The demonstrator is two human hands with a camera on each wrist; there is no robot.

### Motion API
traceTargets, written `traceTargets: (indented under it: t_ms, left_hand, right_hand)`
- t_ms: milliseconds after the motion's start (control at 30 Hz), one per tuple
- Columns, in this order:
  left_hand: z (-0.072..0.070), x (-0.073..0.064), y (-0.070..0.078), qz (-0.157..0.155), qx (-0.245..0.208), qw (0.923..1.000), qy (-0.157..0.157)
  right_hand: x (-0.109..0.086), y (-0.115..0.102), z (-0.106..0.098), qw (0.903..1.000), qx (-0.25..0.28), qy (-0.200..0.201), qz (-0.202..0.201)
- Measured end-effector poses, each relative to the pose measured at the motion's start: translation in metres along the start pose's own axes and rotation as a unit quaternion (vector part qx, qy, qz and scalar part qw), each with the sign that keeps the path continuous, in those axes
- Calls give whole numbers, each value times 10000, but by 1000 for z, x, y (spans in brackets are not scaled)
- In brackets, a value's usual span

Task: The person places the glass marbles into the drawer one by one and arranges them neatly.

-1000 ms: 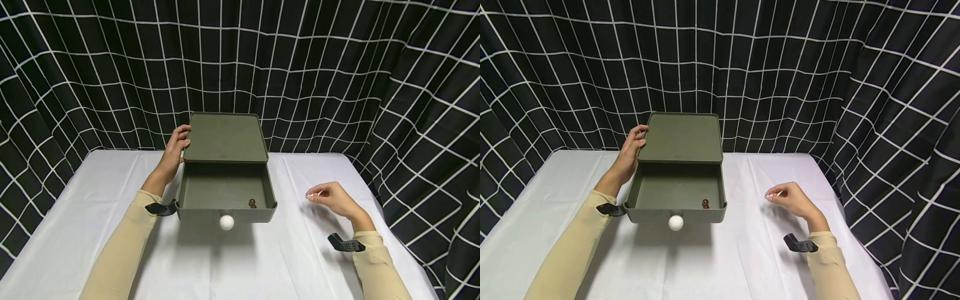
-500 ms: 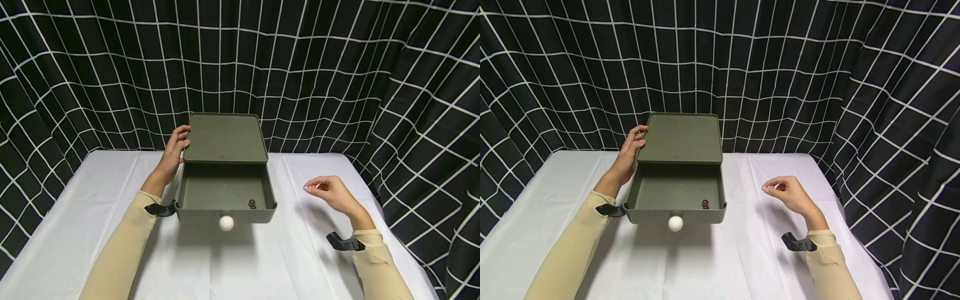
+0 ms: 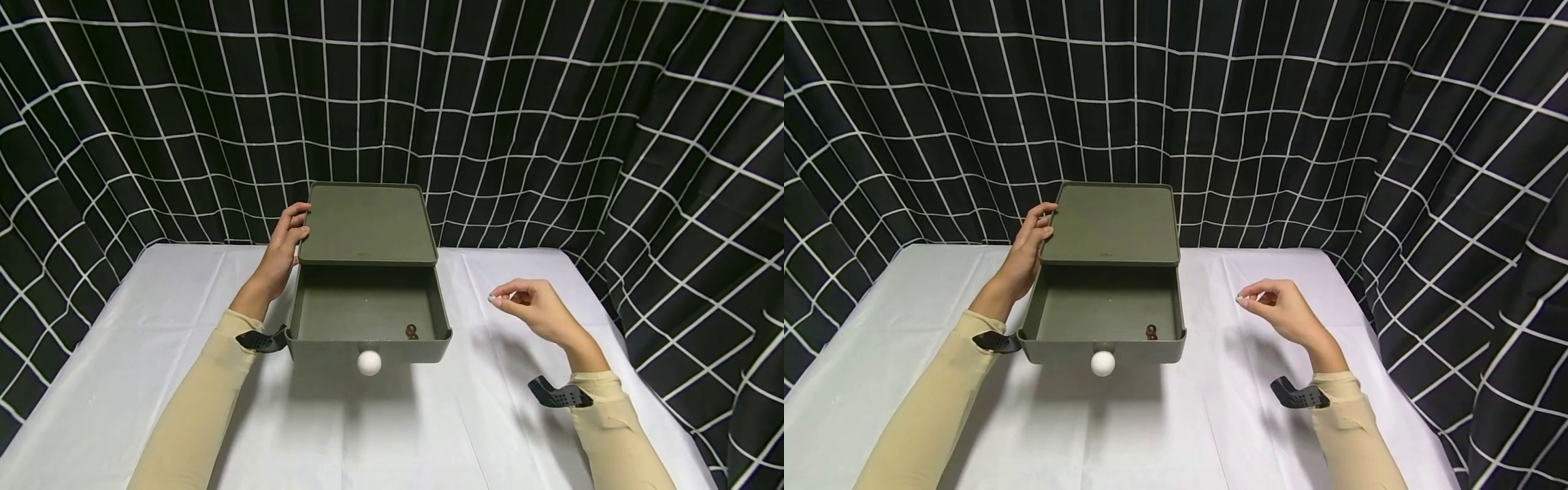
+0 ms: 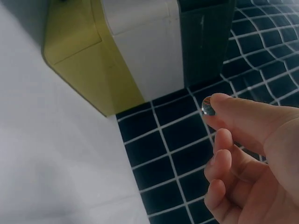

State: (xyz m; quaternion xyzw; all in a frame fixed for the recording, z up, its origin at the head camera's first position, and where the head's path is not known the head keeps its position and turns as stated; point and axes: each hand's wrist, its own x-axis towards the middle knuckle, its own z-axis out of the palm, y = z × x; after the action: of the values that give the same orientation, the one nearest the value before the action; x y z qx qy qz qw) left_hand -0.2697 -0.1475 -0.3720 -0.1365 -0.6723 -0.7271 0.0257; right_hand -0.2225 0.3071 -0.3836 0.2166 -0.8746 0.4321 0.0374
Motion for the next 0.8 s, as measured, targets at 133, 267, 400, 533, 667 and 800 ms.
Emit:
traceTargets:
  t_ms: [133, 267, 400, 533, 667, 800]
  left_hand:
    - [0, 0, 1, -14, -21, 10000, 9]
    - [0, 0, 1, -34, -42, 10000, -3]
    - [0, 0, 1, -18, -64, 10000, -1]
    - [0, 0, 0, -10, -54, 10000, -12]
    - [0, 0, 0, -18, -50, 10000, -22]
    - [0, 0, 0, -22, -26, 10000, -10]
  right_hand:
    - [3, -5, 1, 10000, 6, 31, -89]
    - [4, -11, 2, 9999, -56, 59, -129]
    - [5, -19, 3, 9998, -75, 87, -181]
    - [6, -24, 3, 9995, -108, 100, -288]
    - [7, -29, 3, 9991, -160, 105, -378]
    - [9, -36, 4, 9985, -182, 135, -495]
